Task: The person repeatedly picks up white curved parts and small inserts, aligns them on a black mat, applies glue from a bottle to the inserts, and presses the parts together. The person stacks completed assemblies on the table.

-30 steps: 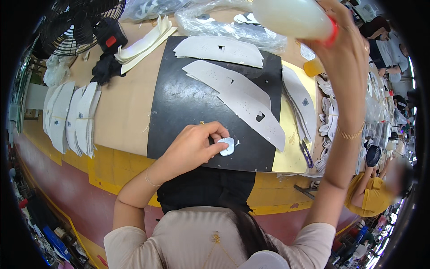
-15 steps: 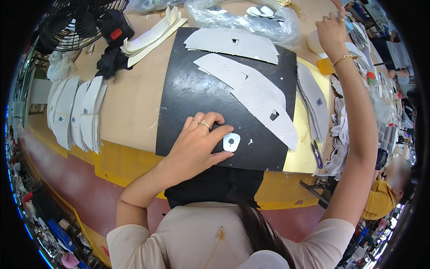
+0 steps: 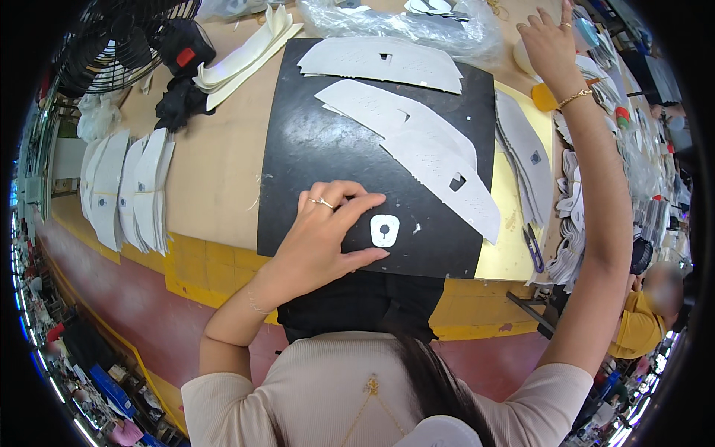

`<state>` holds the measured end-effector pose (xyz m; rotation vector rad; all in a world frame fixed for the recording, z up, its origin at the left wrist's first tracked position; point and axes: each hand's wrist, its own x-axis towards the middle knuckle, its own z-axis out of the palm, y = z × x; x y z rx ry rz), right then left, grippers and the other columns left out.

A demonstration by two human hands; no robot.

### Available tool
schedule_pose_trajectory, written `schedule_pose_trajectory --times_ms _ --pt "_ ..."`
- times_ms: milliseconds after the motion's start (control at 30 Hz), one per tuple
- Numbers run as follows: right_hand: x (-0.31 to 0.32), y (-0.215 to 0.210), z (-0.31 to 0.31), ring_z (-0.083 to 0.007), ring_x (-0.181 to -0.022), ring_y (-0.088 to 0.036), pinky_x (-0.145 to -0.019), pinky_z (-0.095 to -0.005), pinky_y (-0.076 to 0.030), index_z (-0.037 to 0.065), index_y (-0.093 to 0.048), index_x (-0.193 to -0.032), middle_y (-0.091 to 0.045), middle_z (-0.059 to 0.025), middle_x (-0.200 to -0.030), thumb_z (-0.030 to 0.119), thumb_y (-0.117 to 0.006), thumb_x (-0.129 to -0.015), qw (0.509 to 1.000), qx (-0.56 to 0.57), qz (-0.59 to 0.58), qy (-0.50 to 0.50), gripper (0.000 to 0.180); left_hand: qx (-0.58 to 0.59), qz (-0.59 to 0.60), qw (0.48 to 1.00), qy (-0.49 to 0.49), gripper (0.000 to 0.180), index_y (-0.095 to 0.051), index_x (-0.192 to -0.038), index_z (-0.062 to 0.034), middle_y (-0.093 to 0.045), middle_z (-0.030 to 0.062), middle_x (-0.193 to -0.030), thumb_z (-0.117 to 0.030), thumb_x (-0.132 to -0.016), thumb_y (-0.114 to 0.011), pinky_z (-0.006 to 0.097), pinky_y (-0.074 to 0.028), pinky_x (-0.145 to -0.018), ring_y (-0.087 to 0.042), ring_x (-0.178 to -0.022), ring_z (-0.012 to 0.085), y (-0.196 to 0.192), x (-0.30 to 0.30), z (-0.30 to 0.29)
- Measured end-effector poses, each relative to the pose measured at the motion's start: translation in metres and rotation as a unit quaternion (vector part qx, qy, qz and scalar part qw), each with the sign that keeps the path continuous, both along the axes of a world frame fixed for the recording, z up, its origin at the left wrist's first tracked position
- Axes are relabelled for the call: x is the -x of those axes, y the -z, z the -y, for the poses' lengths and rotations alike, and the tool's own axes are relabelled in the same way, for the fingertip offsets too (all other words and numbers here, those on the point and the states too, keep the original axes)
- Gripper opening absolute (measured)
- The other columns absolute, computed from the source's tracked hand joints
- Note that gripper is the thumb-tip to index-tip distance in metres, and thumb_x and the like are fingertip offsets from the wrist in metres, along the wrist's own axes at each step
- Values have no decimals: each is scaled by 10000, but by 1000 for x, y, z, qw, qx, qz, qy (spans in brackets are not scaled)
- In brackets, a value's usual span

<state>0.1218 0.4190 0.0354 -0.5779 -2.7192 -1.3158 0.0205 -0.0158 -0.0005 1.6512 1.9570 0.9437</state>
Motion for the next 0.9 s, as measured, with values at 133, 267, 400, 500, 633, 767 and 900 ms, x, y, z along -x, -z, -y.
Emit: schedule_pose_trajectory --times_ms 133,267,400,500,633,767,900 --pt "-3 -17 27 -270 -1274 -533 -1217 -667 -84 143 -732 -944 -684 -55 -1060 171 -616 -831 995 52 -81 -21 164 -63 -61 996 15 515 -651 -1228 -81 -573 111 -1153 -201 -766 -842 399 -442 -940 -536 -1057 307 -1 17 -28" --pt "-24 -31 124 -232 -1077 -629 -1033 -439 -418 92 -740 -996 -707 -69 -1003 193 -665 -919 928 231 -266 -122 148 -129 -132 982 38 470 -649 -1209 -44 -595 131 -1131 -233 -807 -801 413 -457 -931 -557 -1046 324 3 36 -78" --pt "-86 -16 219 -300 -799 -679 -747 -379 -521 12 -692 -936 -702 -123 -883 98 -709 -901 792 513 -329 -36 94 -163 -178 966 88 459 -652 -1171 -32 -607 138 -1128 -268 -804 -794 413 -455 -905 -562 -1060 322 15 33 -106" --pt "-121 13 250 -268 -897 -684 -793 -351 -519 5 -694 -1066 -691 -141 -979 105 -747 -879 749 504 -424 66 219 -120 -175 969 130 420 -626 -1134 -42 -586 118 -1123 -259 -814 -790 422 -452 -924 -550 -1059 325 17 27 -112" --pt "-123 42 268 -252 -896 -651 -790 -343 -509 8 -688 -1150 -672 -136 -998 122 -793 -838 702 526 -455 156 348 -95 -136 976 141 278 -585 -952 -57 -607 83 -997 -204 -820 -780 420 -449 -887 -579 -981 292 3 25 -114" --pt "-135 38 269 -197 -854 -596 -767 -314 -498 -2 -697 -1085 -630 -99 -942 68 -790 -836 657 574 -467 141 275 -55 -40 989 135 200 -569 -937 -62 -643 85 -845 -114 -839 -735 433 -482 -767 -636 -828 310 -23 19 -101" --pt "-138 7 282 -106 -802 -617 -709 -245 -516 -19 -684 -1014 -658 -46 -890 30 -737 -893 479 721 -494 84 141 33 187 978 88 163 -591 -1011 -56 -658 112 -807 -47 -877 -683 393 -499 -619 -660 -678 296 -70 24 -56"
